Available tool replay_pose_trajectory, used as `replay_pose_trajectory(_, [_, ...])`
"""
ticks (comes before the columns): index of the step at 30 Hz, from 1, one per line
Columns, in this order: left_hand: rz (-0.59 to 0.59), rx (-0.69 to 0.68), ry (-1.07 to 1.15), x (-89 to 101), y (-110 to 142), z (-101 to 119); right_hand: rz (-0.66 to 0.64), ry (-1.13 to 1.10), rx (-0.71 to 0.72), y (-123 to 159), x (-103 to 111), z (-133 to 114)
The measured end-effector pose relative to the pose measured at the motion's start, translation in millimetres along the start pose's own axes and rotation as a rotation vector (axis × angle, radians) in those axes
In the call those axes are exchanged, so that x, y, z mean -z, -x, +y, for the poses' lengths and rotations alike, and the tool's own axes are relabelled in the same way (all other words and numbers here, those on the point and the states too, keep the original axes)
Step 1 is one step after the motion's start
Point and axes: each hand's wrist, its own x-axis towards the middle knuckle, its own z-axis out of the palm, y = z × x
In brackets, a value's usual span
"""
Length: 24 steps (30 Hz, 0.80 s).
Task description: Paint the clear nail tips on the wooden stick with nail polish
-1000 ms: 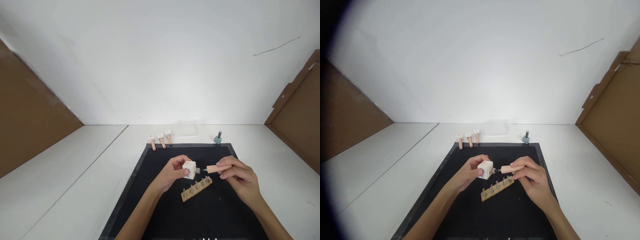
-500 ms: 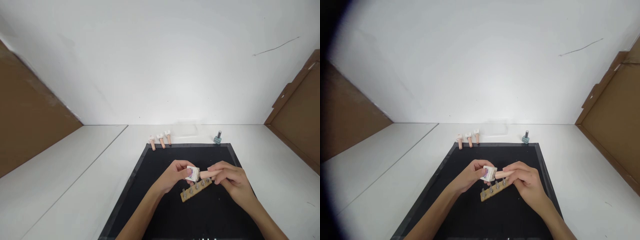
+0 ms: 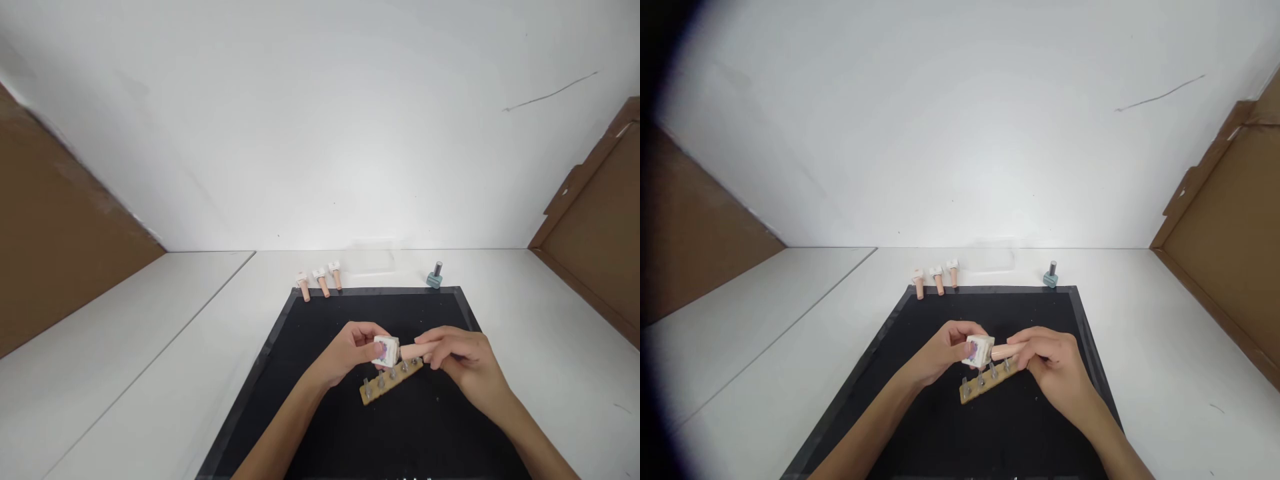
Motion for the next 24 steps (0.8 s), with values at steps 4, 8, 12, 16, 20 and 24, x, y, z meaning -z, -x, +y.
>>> replay_pose_trajectory(4, [0.01, -0.015, 0.008, -0.1, 0.2, -0.4, 0.049, -0.248, -0.225, -0.5, -4.7, 3.5])
replay_pose_trajectory(8, [0.043, -0.049, 0.033, -2.0, -1.0, -1.4, 0.227, -0.181, -0.216, 5.3, -18.7, 0.4])
replay_pose_trajectory(12, [0.062, -0.076, 0.033, -5.0, -2.3, -2.1, 0.336, 0.155, 0.041, 11.3, -27.0, -4.3])
replay_pose_trajectory(16, [0.081, -0.062, 0.001, -5.1, -2.5, -0.6, 0.245, 0.3, 0.227, 8.5, -18.8, -6.2])
replay_pose_trajectory(20, [0.035, -0.019, -0.007, -3.2, -1.3, -0.6, 0.106, 0.101, 0.118, 2.3, -7.0, -4.5])
replay_pose_trajectory(24, [0.04, -0.034, -0.007, -3.8, -1.2, -2.6, 0.121, -0.197, -0.164, 0.9, -9.2, 1.3])
